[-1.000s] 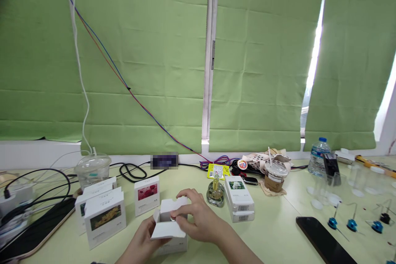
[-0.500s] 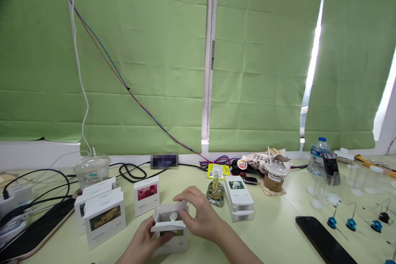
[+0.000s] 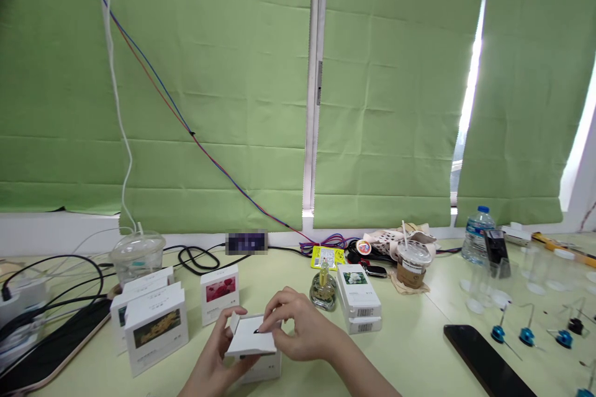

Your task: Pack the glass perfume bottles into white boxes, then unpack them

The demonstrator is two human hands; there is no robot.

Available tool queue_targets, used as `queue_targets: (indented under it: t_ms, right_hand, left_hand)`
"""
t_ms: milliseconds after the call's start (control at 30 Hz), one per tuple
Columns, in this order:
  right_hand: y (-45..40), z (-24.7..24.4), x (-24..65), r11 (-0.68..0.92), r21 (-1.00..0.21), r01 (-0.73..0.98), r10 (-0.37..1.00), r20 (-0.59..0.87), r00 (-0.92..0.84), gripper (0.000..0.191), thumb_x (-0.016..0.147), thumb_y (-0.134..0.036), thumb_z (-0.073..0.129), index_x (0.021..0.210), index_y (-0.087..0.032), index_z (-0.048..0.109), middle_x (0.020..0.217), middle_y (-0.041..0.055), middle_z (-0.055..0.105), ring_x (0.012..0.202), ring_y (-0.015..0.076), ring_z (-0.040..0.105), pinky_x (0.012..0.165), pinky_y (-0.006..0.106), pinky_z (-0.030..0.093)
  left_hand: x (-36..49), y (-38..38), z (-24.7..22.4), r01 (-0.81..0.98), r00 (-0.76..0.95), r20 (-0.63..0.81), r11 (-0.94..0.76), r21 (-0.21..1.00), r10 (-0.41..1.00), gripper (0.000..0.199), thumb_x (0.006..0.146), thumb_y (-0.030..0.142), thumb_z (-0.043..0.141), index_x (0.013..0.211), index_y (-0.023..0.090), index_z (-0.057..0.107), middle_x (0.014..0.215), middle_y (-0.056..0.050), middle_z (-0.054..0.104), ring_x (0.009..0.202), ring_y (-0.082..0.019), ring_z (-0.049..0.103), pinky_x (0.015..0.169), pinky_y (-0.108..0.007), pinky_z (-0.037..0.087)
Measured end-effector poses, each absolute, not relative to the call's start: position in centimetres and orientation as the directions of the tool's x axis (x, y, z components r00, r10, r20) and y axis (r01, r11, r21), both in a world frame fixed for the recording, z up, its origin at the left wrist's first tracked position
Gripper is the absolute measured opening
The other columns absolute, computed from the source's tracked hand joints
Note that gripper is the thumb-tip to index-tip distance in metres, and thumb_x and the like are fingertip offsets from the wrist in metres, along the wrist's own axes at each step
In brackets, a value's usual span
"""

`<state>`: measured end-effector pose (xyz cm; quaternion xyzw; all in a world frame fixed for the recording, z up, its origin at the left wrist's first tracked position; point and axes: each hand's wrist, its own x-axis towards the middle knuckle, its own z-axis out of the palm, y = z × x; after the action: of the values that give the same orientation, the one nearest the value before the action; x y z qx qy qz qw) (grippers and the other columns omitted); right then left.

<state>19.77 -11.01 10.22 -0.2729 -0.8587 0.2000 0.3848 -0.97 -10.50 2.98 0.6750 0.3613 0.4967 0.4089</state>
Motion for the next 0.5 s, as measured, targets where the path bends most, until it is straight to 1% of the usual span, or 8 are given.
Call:
queue_targets:
  t_ms: [33, 100, 133, 200, 300, 367, 433, 500]
  right_hand:
    - [-11.0, 10.2, 19.8, 0.767, -0.558, 0.318, 0.628, 0.547, -0.554, 0.031, 0.073, -0.005, 0.055, 0.088, -0.017, 0.078, 0.093, 0.0086, 0.069, 0.090, 0.0202, 0.062, 0.085, 0.034, 0.048]
    - [-11.0, 10.2, 19.8, 0.762, -0.563, 0.320, 0.633, 0.542, -0.553, 0.030, 0.074, -0.006, 0.054, 0.088, -0.018, 0.078, 0.093, 0.0084, 0.069, 0.091, 0.0201, 0.062, 0.085, 0.034, 0.047]
    - [-10.9, 10.2, 19.8, 0.761, -0.564, 0.320, 0.634, 0.541, -0.553, 0.030, 0.075, -0.006, 0.054, 0.088, -0.018, 0.078, 0.093, 0.0083, 0.069, 0.091, 0.0200, 0.062, 0.086, 0.034, 0.047]
    - [-10.8, 10.2, 19.8, 0.760, -0.566, 0.318, 0.634, 0.541, -0.553, 0.030, 0.075, -0.006, 0.054, 0.088, -0.019, 0.078, 0.094, 0.0077, 0.069, 0.091, 0.0198, 0.062, 0.086, 0.034, 0.047]
    - [-10.7, 10.1, 19.8, 0.761, -0.570, 0.311, 0.633, 0.543, -0.552, 0.033, 0.075, -0.005, 0.054, 0.089, -0.021, 0.078, 0.094, 0.0066, 0.069, 0.091, 0.0194, 0.062, 0.086, 0.035, 0.048]
    - [-10.7, 10.1, 19.7, 0.759, -0.574, 0.306, 0.633, 0.544, -0.550, 0.034, 0.075, -0.004, 0.054, 0.089, -0.023, 0.078, 0.093, 0.0058, 0.068, 0.090, 0.0189, 0.061, 0.085, 0.034, 0.048]
    - [-10.8, 10.2, 19.8, 0.760, -0.571, 0.312, 0.636, 0.554, -0.537, 0.033, 0.074, -0.004, 0.054, 0.088, -0.023, 0.078, 0.092, 0.0055, 0.068, 0.091, 0.0194, 0.060, 0.085, 0.035, 0.048]
    - [-10.8, 10.4, 19.9, 0.753, -0.564, 0.339, 0.652, 0.568, -0.503, 0.030, 0.073, -0.005, 0.057, 0.085, -0.024, 0.077, 0.093, 0.0055, 0.066, 0.094, 0.0202, 0.059, 0.087, 0.036, 0.047]
  left_hand:
    - [-0.9, -10.6, 2.8, 0.078, 0.207, 0.404, -0.427, 0.901, 0.891, 0.054, 0.074, 0.030, 0.075, 0.111, 0.029, 0.036, 0.091, 0.001, 0.071, 0.081, -0.021, 0.068, 0.073, -0.030, 0.051]
    - [-0.8, -10.7, 2.4, 0.085, 0.126, 0.489, -0.500, 0.862, 0.863, 0.056, 0.072, 0.030, 0.076, 0.109, 0.030, 0.034, 0.104, -0.002, 0.068, 0.091, -0.022, 0.067, 0.081, -0.034, 0.050]
    - [-0.8, -10.8, 2.3, 0.096, 0.096, 0.531, -0.539, 0.837, 0.842, 0.053, 0.072, 0.031, 0.075, 0.108, 0.030, 0.036, 0.111, -0.004, 0.065, 0.097, -0.023, 0.065, 0.086, -0.035, 0.049]
    - [-0.8, -10.8, 1.9, 0.125, 0.068, 0.588, -0.592, 0.796, 0.806, 0.043, 0.076, 0.033, 0.071, 0.108, 0.029, 0.042, 0.117, -0.006, 0.061, 0.106, -0.025, 0.061, 0.092, -0.037, 0.046]
    - [-1.1, -10.7, 1.6, 0.164, 0.135, 0.624, -0.638, 0.752, 0.770, 0.031, 0.082, 0.033, 0.065, 0.108, 0.027, 0.050, 0.120, -0.007, 0.058, 0.112, -0.026, 0.058, 0.093, -0.036, 0.044]
    - [-1.3, -10.7, 1.6, 0.165, 0.157, 0.630, -0.650, 0.742, 0.760, 0.027, 0.083, 0.033, 0.064, 0.107, 0.028, 0.053, 0.120, -0.007, 0.058, 0.113, -0.026, 0.056, 0.094, -0.035, 0.044]
    - [-1.5, -10.7, 1.9, 0.163, 0.164, 0.630, -0.650, 0.742, 0.759, 0.025, 0.084, 0.033, 0.063, 0.107, 0.028, 0.054, 0.117, -0.006, 0.060, 0.112, -0.026, 0.056, 0.094, -0.034, 0.044]
    - [-1.7, -10.7, 2.3, 0.187, 0.215, 0.618, -0.653, 0.734, 0.757, 0.023, 0.086, 0.031, 0.061, 0.108, 0.028, 0.055, 0.112, -0.006, 0.062, 0.108, -0.026, 0.057, 0.091, -0.033, 0.046]
